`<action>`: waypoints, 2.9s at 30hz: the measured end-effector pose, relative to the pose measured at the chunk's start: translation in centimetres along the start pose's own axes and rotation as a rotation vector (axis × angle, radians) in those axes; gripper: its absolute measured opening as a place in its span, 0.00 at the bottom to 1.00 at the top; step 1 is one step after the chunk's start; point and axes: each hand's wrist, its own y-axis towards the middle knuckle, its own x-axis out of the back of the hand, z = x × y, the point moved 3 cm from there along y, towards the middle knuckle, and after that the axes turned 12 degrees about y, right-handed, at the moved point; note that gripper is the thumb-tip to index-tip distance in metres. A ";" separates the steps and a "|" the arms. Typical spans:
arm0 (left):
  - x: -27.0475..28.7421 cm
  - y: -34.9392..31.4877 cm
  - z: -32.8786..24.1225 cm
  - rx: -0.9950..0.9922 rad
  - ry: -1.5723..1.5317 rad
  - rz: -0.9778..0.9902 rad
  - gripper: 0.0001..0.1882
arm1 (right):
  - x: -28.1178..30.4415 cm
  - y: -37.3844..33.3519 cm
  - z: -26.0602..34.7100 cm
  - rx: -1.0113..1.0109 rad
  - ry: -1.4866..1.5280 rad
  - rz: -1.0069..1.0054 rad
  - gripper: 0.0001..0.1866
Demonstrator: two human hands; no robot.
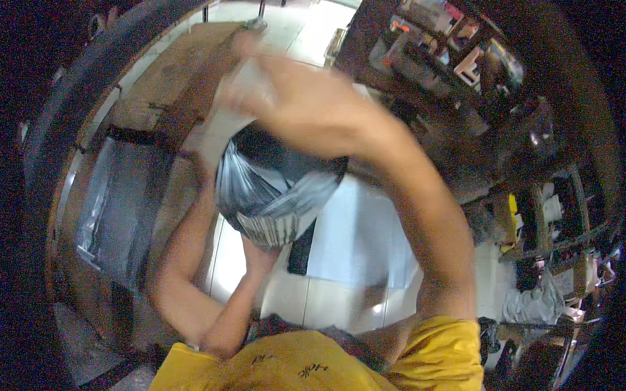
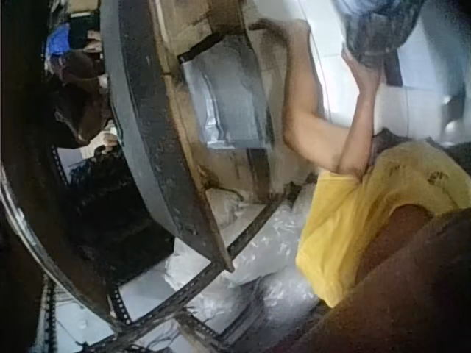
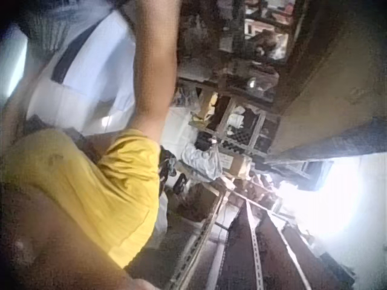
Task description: The person sits on the floor and repeatedly folds stacks of papers or thin items into white poly mailers. They smooth the contents, fold the mailer flaps, and seal them with black tape. The person handles the items one at a time, placing each sealed package aside.
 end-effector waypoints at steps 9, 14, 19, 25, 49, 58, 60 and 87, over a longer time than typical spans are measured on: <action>-1.2 -0.3 3.4 0.139 -0.153 0.026 0.20 | 3.4 -7.8 -8.8 0.223 1.278 -0.436 0.43; 1.4 1.7 0.5 0.087 -0.194 0.128 0.24 | -17.4 -15.2 -15.3 -0.506 1.202 -0.269 0.60; 7.3 2.9 -4.6 -0.063 -0.063 0.166 0.37 | -26.2 -13.4 -11.6 -0.620 1.414 -0.391 0.52; 7.0 4.0 -3.0 0.257 0.214 0.446 0.42 | -34.0 -12.8 -9.9 -0.708 1.476 -0.323 0.58; -5.6 1.5 -0.3 -0.094 0.869 0.722 0.26 | -37.7 -22.7 -18.9 -1.147 0.647 -0.219 0.29; 2.1 2.7 5.7 0.340 0.818 0.539 0.48 | -37.3 -22.6 -18.8 -1.129 0.639 -0.220 0.27; 4.9 2.6 7.8 0.510 0.685 0.447 0.54 | -37.6 -22.6 -19.0 -1.129 0.652 -0.194 0.28; 14.6 7.4 -4.9 0.607 -0.586 -0.069 0.22 | -8.7 -8.8 -15.9 -0.325 0.453 -0.143 0.29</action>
